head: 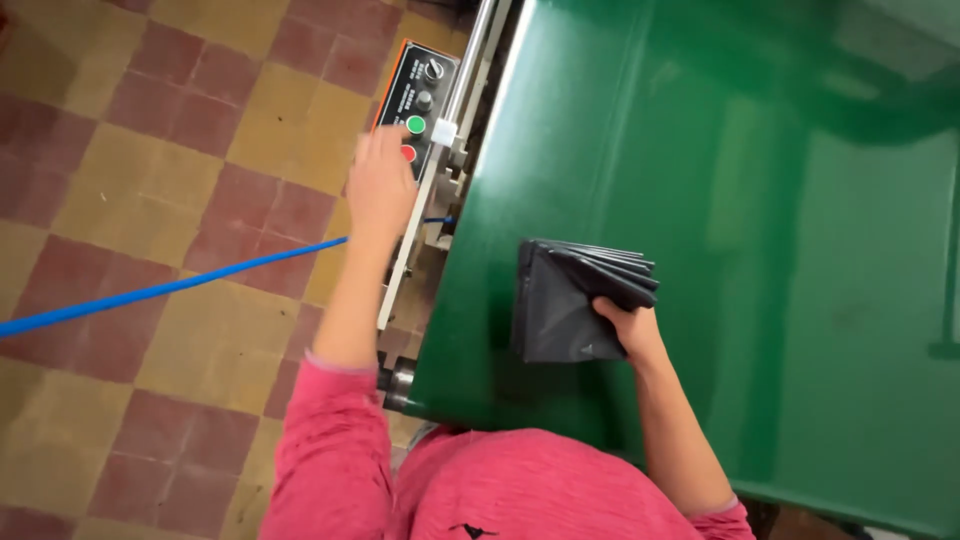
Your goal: Folding black plastic bags on a green table or conveyor belt.
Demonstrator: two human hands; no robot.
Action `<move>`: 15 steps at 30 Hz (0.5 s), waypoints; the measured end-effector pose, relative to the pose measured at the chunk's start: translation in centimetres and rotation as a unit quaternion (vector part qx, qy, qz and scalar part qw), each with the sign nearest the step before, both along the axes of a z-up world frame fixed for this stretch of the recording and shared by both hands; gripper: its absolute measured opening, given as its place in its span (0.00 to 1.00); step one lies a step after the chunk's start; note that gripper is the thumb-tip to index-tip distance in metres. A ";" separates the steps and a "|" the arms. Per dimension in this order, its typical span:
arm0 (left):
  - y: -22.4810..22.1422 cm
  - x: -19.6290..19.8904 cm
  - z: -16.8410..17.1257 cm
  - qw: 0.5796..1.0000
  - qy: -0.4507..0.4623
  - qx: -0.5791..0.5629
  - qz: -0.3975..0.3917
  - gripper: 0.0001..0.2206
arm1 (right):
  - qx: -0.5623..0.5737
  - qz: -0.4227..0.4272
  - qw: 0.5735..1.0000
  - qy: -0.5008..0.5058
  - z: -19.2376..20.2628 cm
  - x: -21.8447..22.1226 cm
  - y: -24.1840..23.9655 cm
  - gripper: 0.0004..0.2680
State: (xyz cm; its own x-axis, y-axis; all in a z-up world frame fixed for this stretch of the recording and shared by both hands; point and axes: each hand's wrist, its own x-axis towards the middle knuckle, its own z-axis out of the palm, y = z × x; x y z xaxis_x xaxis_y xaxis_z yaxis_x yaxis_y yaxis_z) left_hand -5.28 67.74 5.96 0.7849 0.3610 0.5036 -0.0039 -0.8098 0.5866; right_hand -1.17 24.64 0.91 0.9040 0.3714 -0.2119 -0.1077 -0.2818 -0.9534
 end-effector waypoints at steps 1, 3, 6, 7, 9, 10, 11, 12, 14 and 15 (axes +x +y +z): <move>1.9 0.9 -1.1 0.999 0.046 -0.014 0.009 0.15 | 0.000 -0.053 0.998 0.030 -0.4 -1.0 -1.0 0.19; 3.9 2.3 -3.3 0.997 0.069 0.024 -0.036 0.15 | 0.003 -0.100 0.995 0.025 0.5 -2.5 -1.5 0.22; 5.4 4.9 -4.8 0.983 0.136 0.088 -0.091 0.14 | 0.035 -0.182 0.982 0.039 -0.9 -4.2 -5.3 0.24; 5.7 5.3 -5.1 0.971 0.193 0.110 -0.086 0.13 | 0.060 -0.201 0.975 0.067 -1.8 -5.1 -7.1 0.23; 5.5 5.7 -6.1 0.961 0.203 0.162 -0.096 0.11 | 0.095 -0.266 0.951 0.124 -2.2 -6.5 -9.9 0.23; 5.9 5.8 -6.8 0.949 0.219 0.208 -0.087 0.09 | 0.127 -0.308 0.924 0.187 -2.7 -6.8 -10.9 0.22; 6.0 6.5 -7.2 0.949 0.209 0.216 -0.094 0.09 | 0.136 -0.316 0.922 0.180 -2.4 -7.0 -11.2 0.22; 6.0 6.6 -7.6 0.943 0.229 0.225 -0.086 0.10 | 0.171 -0.325 0.914 0.172 -2.0 -7.6 -11.5 0.23; 6.4 6.4 -8.7 0.936 0.243 0.241 -0.084 0.10 | 0.213 -0.342 0.901 0.159 -0.8 -8.8 -11.6 0.23; 6.8 6.3 -9.6 0.940 0.243 0.224 -0.084 0.09 | 0.246 -0.338 0.896 0.149 -0.2 -9.2 -11.5 0.23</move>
